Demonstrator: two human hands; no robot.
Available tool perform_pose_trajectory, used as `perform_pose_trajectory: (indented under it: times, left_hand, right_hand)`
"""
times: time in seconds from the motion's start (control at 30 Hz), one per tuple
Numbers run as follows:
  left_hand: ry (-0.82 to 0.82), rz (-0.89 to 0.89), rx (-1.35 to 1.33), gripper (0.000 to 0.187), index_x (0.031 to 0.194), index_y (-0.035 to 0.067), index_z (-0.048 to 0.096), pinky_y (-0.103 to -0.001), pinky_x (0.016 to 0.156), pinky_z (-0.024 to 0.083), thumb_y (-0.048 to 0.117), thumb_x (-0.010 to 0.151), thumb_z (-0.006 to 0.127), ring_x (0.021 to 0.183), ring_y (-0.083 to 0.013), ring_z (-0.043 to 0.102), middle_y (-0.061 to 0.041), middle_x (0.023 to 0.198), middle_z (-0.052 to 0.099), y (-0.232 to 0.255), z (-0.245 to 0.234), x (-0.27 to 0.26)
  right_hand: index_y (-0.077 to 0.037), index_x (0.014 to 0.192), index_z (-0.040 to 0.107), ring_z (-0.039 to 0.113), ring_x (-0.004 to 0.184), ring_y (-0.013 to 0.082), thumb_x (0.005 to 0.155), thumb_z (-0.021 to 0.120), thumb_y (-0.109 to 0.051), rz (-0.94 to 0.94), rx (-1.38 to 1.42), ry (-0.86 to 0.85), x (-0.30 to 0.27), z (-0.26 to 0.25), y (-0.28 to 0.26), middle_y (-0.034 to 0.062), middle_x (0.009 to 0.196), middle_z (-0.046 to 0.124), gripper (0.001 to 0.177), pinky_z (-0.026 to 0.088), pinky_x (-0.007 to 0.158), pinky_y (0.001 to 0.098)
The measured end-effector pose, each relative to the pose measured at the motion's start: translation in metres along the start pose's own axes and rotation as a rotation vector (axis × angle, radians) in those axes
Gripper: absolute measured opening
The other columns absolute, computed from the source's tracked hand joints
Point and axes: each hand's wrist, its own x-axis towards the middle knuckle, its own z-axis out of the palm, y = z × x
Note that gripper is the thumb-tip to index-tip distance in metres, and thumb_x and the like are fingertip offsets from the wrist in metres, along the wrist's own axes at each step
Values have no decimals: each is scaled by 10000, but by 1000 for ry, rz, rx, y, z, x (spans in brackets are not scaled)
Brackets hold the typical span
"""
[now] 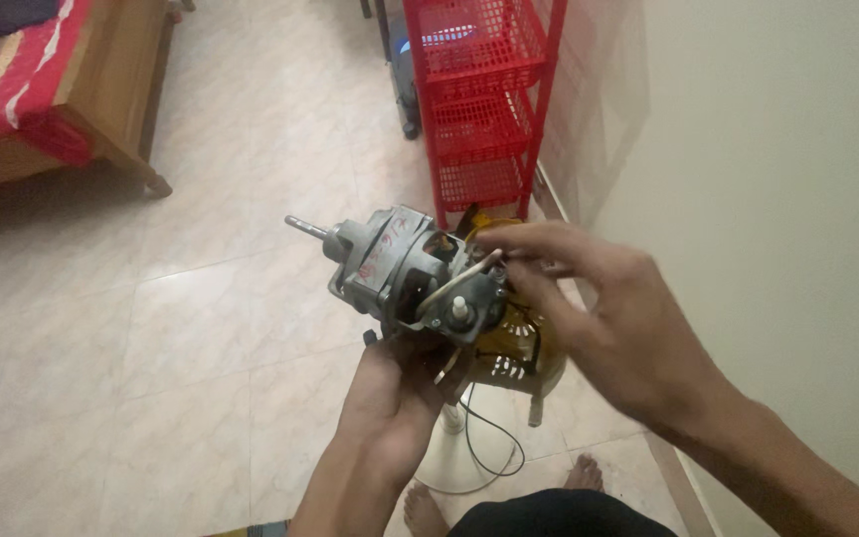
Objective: The person disassembles a standing electric fan by removing the front grille, motor housing, and rear cover using a screwdriver and pliers. They place the removed parts on a nearby table and continue to detach the motor assembly from the stand.
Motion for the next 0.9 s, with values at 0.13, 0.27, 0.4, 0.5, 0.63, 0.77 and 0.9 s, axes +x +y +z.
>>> perform_pose_trajectory:
  times: [0.13,0.27,0.4,0.5,0.63,0.77,0.9]
  left_hand:
    - [47,-15,-6,281,1197,68,615,-432,943,546,125,956,482,1040,-222,649,-119,1146,678,2,2,-3]
    - [62,-15,12,259,1107,1,567,-485,942,567,82,920,408,1048,-264,667,-156,1127,672,6,0,-5]
    - [109,2,216,266,1005,-25,589,-485,890,560,87,875,385,1004,-299,653,-174,1040,697,19,0,-17]
    - [212,58,371,267,949,-13,650,-431,874,550,103,847,432,955,-263,678,-149,959,734,30,1,-36]
    - [477,269,472,305,961,-5,718,-411,844,544,145,839,482,884,-243,706,-133,911,747,56,-1,-47]
    - [459,556,498,341,1019,-17,699,-429,833,528,263,868,577,962,-257,674,-124,1009,730,93,-2,-35]
    - [307,426,552,354,1061,60,684,-402,920,507,330,842,615,1041,-227,693,-99,1055,751,124,2,-11]
  right_hand:
    - [-141,1115,768,793,818,196,876,704,-256,130,-57,7,44,-8,-9,70,957,813,273,671,761,359]
    - [-135,995,810,782,808,187,801,818,-304,185,-301,-229,84,-15,-19,75,926,813,257,641,756,351]
    - [-139,1008,828,781,777,192,763,868,-352,54,-515,-390,103,-17,-30,75,879,813,327,624,768,342]
    - [-118,972,814,783,761,196,784,850,-372,28,-562,-427,108,-13,-34,75,878,802,317,658,753,355]
    - [-121,980,807,785,783,205,796,835,-379,68,-585,-424,106,-10,-29,87,888,807,318,648,781,364]
    - [-142,1110,779,765,1004,222,831,760,-437,122,-437,-366,95,-11,-18,79,1054,804,407,585,935,447]
    - [-176,1477,603,580,1262,354,837,760,-543,154,-112,-398,68,-11,-8,107,1376,628,754,582,956,607]
